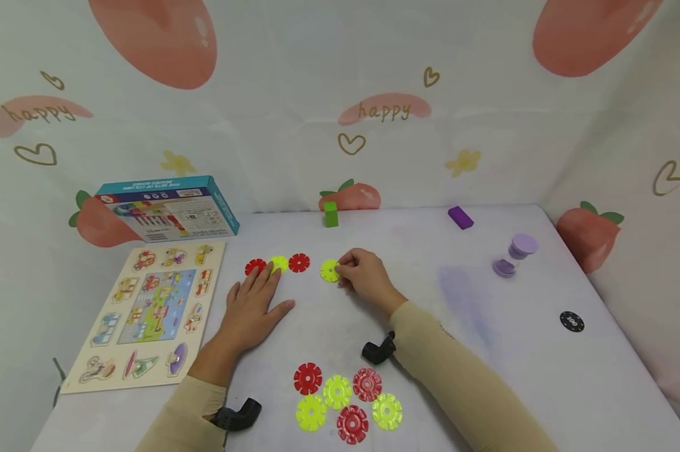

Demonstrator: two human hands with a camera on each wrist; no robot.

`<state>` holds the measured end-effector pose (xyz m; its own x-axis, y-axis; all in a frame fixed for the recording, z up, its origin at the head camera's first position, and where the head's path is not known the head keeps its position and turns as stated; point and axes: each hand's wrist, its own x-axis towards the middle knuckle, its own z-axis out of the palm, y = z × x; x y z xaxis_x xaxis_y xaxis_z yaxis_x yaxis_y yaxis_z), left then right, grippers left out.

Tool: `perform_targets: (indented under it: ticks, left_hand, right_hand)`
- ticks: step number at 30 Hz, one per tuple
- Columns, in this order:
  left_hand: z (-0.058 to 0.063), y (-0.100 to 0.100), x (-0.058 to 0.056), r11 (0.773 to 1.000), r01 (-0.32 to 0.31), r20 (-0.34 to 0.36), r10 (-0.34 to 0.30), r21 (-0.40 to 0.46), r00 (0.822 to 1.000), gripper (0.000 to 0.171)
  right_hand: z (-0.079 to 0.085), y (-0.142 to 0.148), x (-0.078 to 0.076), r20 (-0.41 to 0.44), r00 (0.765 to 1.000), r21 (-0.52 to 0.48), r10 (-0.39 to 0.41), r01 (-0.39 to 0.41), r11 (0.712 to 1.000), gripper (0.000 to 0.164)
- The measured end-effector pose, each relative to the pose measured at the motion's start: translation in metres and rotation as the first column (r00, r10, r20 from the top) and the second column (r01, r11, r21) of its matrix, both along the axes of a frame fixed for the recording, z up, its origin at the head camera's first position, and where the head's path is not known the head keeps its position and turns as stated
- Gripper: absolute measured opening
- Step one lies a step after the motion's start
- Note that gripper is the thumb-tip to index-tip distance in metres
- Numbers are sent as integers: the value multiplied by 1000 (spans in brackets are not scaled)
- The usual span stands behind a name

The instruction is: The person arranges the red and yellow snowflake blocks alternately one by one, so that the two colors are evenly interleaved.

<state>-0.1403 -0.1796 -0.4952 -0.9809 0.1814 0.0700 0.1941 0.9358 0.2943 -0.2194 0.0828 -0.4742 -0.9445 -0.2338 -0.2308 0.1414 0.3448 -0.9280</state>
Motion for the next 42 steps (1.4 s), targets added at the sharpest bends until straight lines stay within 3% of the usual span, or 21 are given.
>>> perform_targets:
  ticks: [6,8,10,12,14,17,19,23,32,42]
  left_hand:
    - [0,3,0,1000,2,3,-2,-2,1000,85]
    - [1,3,1,1000,1,3,-1,-3,1000,85]
    - [2,3,1,1000,2,2,-2,-3,1000,84]
    - [3,3,2,1000,3,-3,-3,-2,1000,84]
    - [4,3,2,1000,5,-9,-5,0,1000,83]
    - [5,2,2,1000,7,-22,-7,-1,1000,83]
    - [5,2,1,1000,7,-22,-7,-1,1000,82]
    - [5,1,1,1000,3,-13,-4,-2,1000,83]
    - [3,0,1,1000,-4,-2,4,-14,1000,83]
    - [2,0,1,1000,5,-9,-5,-15,1000,83]
  right_hand:
    - [0,-18,-8,-32,997,16,-72,72,997,15]
    - [0,-20,-8,-107,992,77,-70,79,994,16]
    - [-2,-19,-5,-223,974,186,-21,64,981,20]
    - [-4,-16,-3,-353,931,343,96,34,939,26]
    - [-8,-12,-1,-447,858,506,254,9,863,34]
    - [-14,-8,0,-474,758,652,448,-39,757,42]
    - [-16,-7,0,-452,727,703,517,-67,709,44]
    - [-17,-10,0,-398,722,755,566,-93,649,47]
    - [-14,-12,3,-360,713,779,601,-126,615,55]
    - [-15,-11,5,-366,705,781,608,-123,613,62]
